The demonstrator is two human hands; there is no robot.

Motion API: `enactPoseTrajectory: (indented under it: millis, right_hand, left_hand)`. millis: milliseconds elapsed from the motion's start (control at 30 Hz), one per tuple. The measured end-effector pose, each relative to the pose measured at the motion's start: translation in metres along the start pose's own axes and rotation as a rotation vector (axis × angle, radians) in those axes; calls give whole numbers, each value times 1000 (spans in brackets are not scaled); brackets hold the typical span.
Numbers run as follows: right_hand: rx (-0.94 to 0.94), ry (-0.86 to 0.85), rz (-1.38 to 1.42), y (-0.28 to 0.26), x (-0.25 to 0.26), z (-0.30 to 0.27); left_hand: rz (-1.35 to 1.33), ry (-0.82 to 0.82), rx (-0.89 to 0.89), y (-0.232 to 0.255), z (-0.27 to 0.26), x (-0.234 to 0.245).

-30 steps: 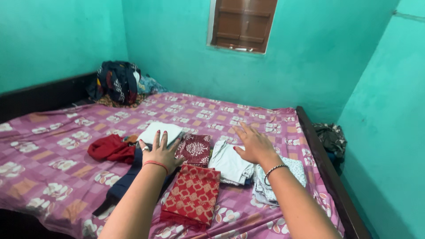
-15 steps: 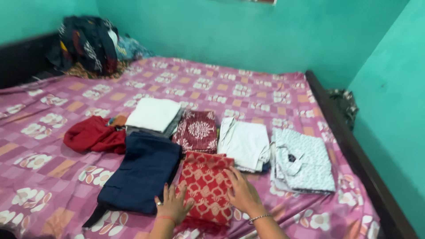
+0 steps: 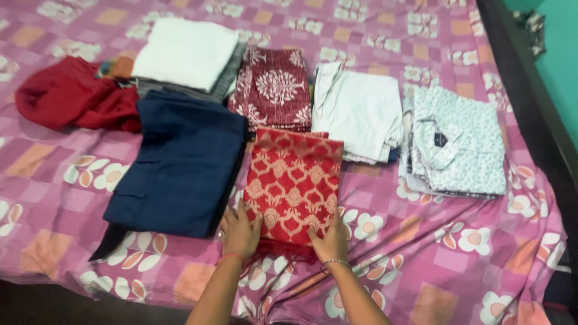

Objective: The person folds a newspaper and places it on a wall shelf. Then the person picks up folded garments from a bed and places them on the shelf one by one. The person continues to fold and place additional garments on the shelf.

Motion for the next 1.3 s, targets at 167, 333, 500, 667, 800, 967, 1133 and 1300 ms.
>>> enactPoseTrajectory:
  millis: [167,333,500,667,800,967,1133,1300]
  right_hand:
    - [-312,-60,-78,9,2,6]
    - [-459,-208,16,14,-5,14]
    - [-306,-148,270,7,-7,22]
    - [-388,-156,264,10,-11,25]
    - [-405,-140,175,16,-12,24]
    - [-426,-285,551,23,-28,31]
    - [-504,-460,813,25,-20,4]
    - [-725,-603,1126,-1,-5,-25]
  left_hand:
    - [-60,101,64,9,25,8]
    - [-98,49,94,13,48,4]
    - [-398,-109,221,-4,65,-21]
    - [-722,-191,200,8,62,-41]
    - [-257,-183,97,11,54,-46]
    - [-382,-108,46,13,44,-37]
    - [-1017,-395,206,25,25,-36]
    - [-990,-443,139,65,11,12]
Point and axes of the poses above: each hand's wrist, its own z-axis towards the middle knuckle, its own x-axis out of the back of the hand, y = z × x, the point moved 10 cm from there along z, towards the middle knuckle, and after that the axes turned 2 degrees about -x, right-handed, at the moved point
